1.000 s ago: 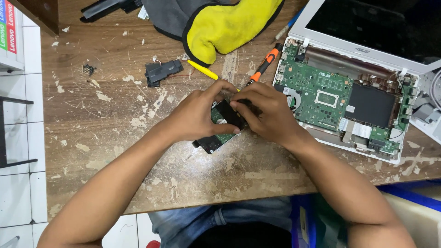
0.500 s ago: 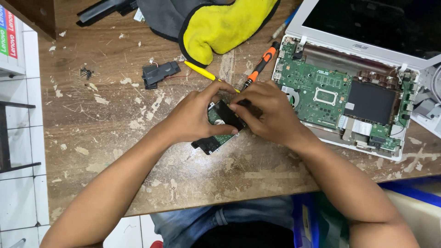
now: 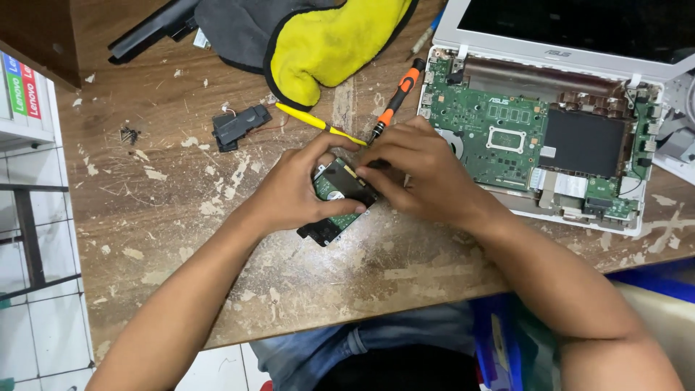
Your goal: Connecting or disconnecting a hard drive from a laptop's internal connector during a repair process.
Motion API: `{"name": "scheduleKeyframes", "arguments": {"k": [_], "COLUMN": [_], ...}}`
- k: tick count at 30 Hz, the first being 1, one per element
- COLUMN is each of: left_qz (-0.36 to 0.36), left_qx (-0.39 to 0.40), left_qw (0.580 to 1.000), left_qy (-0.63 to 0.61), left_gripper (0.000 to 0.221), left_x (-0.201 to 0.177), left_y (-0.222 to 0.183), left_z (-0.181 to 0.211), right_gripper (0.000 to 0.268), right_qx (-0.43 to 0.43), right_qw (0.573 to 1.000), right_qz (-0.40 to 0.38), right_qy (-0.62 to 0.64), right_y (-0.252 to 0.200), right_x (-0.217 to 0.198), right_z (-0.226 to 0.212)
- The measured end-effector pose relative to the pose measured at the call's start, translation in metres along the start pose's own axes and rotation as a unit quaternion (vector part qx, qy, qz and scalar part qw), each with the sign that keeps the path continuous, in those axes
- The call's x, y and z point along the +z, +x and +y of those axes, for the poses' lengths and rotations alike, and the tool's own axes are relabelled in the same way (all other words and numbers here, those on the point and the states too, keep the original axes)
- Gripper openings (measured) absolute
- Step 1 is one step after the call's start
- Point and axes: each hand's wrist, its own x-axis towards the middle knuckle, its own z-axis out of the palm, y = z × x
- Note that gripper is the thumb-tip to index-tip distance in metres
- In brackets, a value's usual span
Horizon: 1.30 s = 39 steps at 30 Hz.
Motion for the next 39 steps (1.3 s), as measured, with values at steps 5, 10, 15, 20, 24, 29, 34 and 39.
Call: {"name": "scheduleKeyframes", "arguments": {"k": [5, 10, 15, 20, 24, 29, 34, 39], "left_qz": [-0.005, -0.006, -0.002, -0.005, -0.007, 0.008, 0.02, 0.026], "left_qx": [0.008, 0.012, 0.014, 0.01, 0.013, 0.029, 0.048, 0.058], "left_qw": [1.0, 1.0, 1.0, 1.0, 0.999, 0.999, 0.998, 0.997], "left_qy": [-0.003, -0.013, -0.006, -0.022, -0.033, -0.032, -0.03, -0.037], "left_gripper": [0.067, 0.066, 0.066, 0.066, 0.064, 0.06, 0.059, 0.06], "left_x": [0.0, 0.0, 0.0, 0.001, 0.0, 0.002, 0.003, 0.002], "left_y": [0.0, 0.0, 0.0, -0.004, -0.003, -0.004, -0.004, -0.004], "left_z": [-0.001, 0.0, 0.001, -0.001, 0.0, -0.005, -0.003, 0.001], "right_gripper": [0.004, 0.004, 0.004, 0.004, 0.005, 0.005, 0.008, 0.01], "right_qx": [-0.044, -0.049, -0.078, -0.026, -0.007, 0.084, 0.118, 0.124], "right_qw": [0.997, 0.997, 0.994, 0.998, 0.999, 0.984, 0.969, 0.964], "right_qz": [-0.05, -0.04, -0.039, -0.057, -0.036, -0.055, -0.068, -0.035], "right_qy": [-0.032, -0.032, -0.073, -0.008, -0.017, 0.148, 0.207, 0.232], "right_y": [0.003, 0.004, 0.003, 0.005, 0.002, 0.006, 0.008, 0.01], "right_x": [-0.004, -0.008, -0.003, -0.01, -0.009, -0.013, -0.013, -0.007], "right_z": [0.002, -0.004, 0.001, -0.007, -0.001, -0.006, -0.008, -0.01]}}
